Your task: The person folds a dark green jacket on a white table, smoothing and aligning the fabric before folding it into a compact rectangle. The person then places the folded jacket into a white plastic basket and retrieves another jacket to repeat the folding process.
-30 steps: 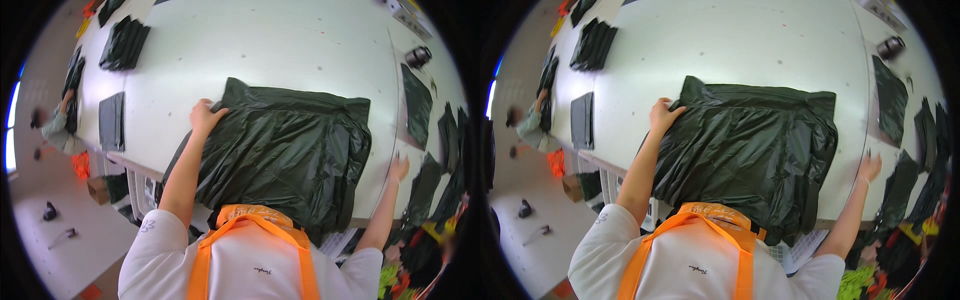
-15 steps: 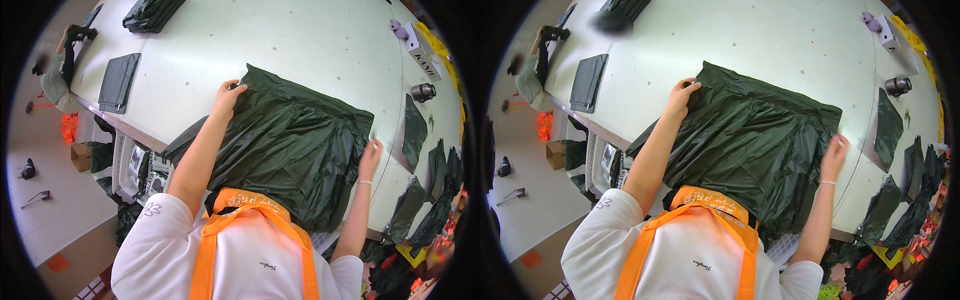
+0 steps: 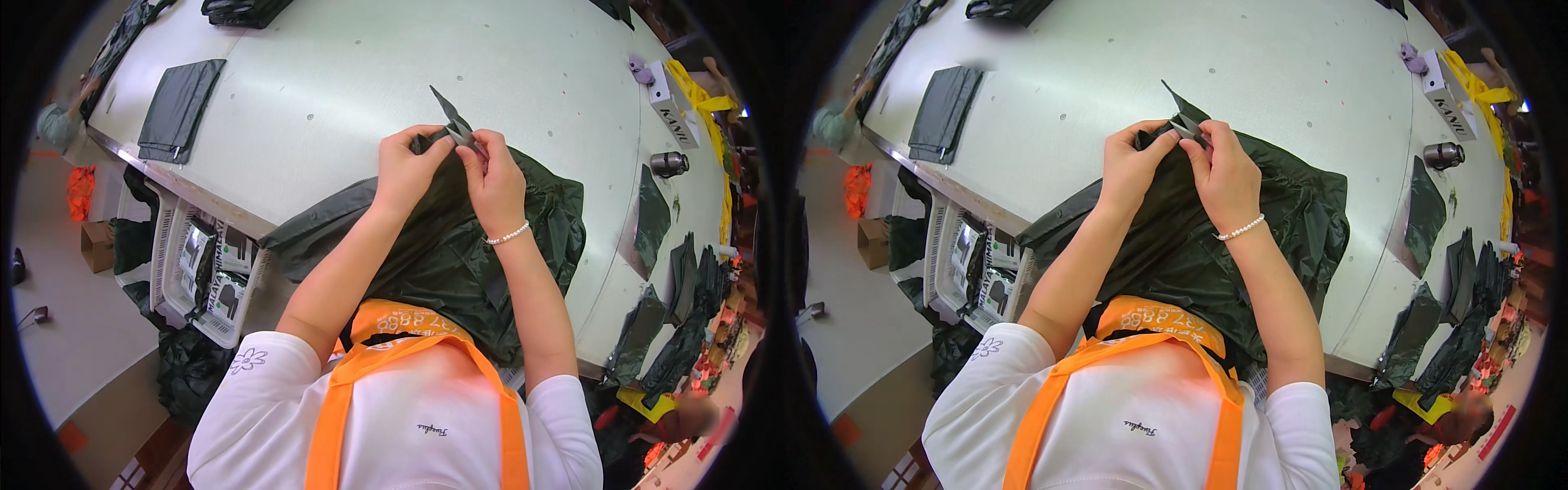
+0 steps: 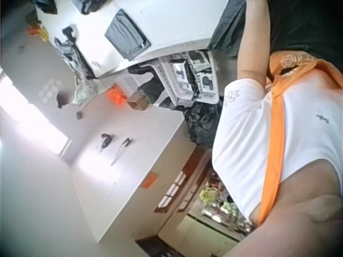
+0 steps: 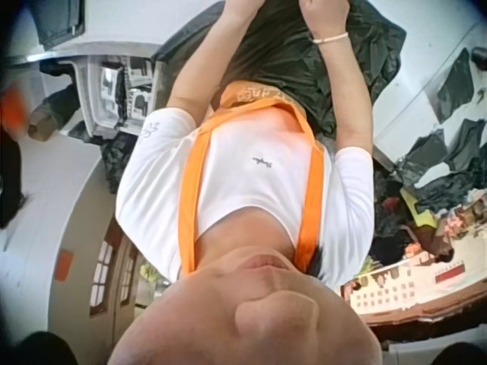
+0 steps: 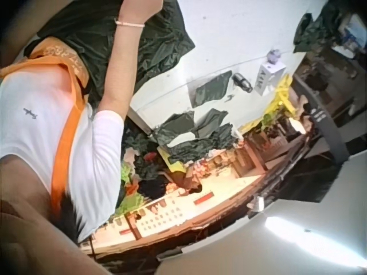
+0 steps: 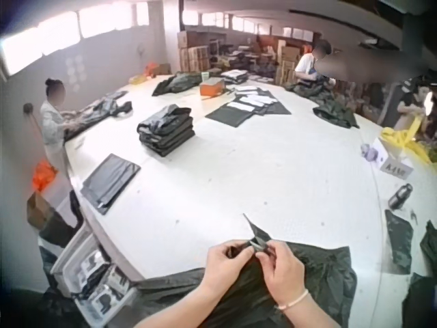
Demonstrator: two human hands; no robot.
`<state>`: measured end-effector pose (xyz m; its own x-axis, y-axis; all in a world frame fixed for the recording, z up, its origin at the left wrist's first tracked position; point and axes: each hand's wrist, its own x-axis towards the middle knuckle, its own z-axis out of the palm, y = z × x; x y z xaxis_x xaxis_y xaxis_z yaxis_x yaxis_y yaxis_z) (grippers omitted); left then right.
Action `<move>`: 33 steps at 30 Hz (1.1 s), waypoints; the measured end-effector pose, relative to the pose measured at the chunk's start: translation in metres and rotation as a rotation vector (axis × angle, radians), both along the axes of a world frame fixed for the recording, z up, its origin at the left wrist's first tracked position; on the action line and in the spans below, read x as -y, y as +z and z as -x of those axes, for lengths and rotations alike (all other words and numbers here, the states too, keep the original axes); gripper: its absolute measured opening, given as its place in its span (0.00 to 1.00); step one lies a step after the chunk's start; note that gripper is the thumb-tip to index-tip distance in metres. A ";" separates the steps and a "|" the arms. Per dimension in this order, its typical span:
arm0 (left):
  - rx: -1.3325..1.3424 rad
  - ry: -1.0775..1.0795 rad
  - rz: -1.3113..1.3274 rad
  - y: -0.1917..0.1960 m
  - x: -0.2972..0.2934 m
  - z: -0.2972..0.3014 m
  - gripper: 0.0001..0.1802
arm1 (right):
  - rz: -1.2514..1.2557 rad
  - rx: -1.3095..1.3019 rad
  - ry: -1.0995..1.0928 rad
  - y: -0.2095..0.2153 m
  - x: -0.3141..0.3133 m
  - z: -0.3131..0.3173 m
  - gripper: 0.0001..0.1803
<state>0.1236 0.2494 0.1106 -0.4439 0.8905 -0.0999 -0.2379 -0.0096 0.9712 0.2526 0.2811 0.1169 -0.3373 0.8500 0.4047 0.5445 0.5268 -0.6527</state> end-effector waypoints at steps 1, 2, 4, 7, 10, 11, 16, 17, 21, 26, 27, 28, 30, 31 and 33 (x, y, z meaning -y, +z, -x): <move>-0.039 -0.005 0.008 -0.001 0.000 0.000 0.09 | -0.010 0.007 -0.006 0.003 0.000 0.001 0.15; -0.097 -0.009 0.023 0.000 0.001 0.001 0.09 | -0.020 0.014 -0.014 0.006 0.001 0.002 0.14; -0.217 -0.021 0.053 0.003 0.003 0.002 0.09 | -0.049 0.059 -0.017 0.014 0.003 0.004 0.13; -0.322 0.053 -0.080 -0.002 0.002 -0.001 0.09 | -0.040 0.132 -0.033 0.023 0.006 0.004 0.12; -0.486 0.101 -0.172 -0.003 0.002 -0.001 0.08 | 0.044 0.128 -0.053 0.033 0.008 0.001 0.12; -0.487 0.115 -0.159 0.000 0.003 -0.001 0.08 | 0.080 0.112 -0.058 0.035 0.009 -0.001 0.12; -0.539 0.186 -0.220 0.006 0.006 -0.004 0.07 | 0.205 0.048 -0.020 0.045 0.007 -0.012 0.14; -0.569 0.197 -0.252 0.006 0.006 -0.003 0.07 | 0.187 0.090 -0.006 0.049 0.006 -0.012 0.14; -0.667 0.223 -0.349 0.004 0.005 -0.001 0.07 | 0.087 0.288 0.028 0.073 0.005 -0.009 0.14; -0.721 0.239 -0.378 0.003 0.005 -0.001 0.07 | 0.143 0.282 0.097 0.079 -0.003 -0.012 0.14; -0.725 0.245 -0.374 0.004 0.006 -0.001 0.08 | 0.178 0.277 0.110 0.081 -0.004 -0.013 0.14; -0.730 0.250 -0.369 0.004 0.006 -0.001 0.08 | 0.186 0.277 0.120 0.082 -0.005 -0.012 0.14; -0.722 0.264 -0.362 0.003 0.007 -0.001 0.08 | 0.203 0.277 0.138 0.084 -0.006 -0.012 0.13; -0.719 0.271 -0.358 0.003 0.007 -0.001 0.08 | 0.208 0.284 0.130 0.086 -0.006 -0.012 0.13; -0.731 0.280 -0.347 0.004 0.008 -0.001 0.08 | 0.219 0.298 0.114 0.090 -0.007 -0.011 0.13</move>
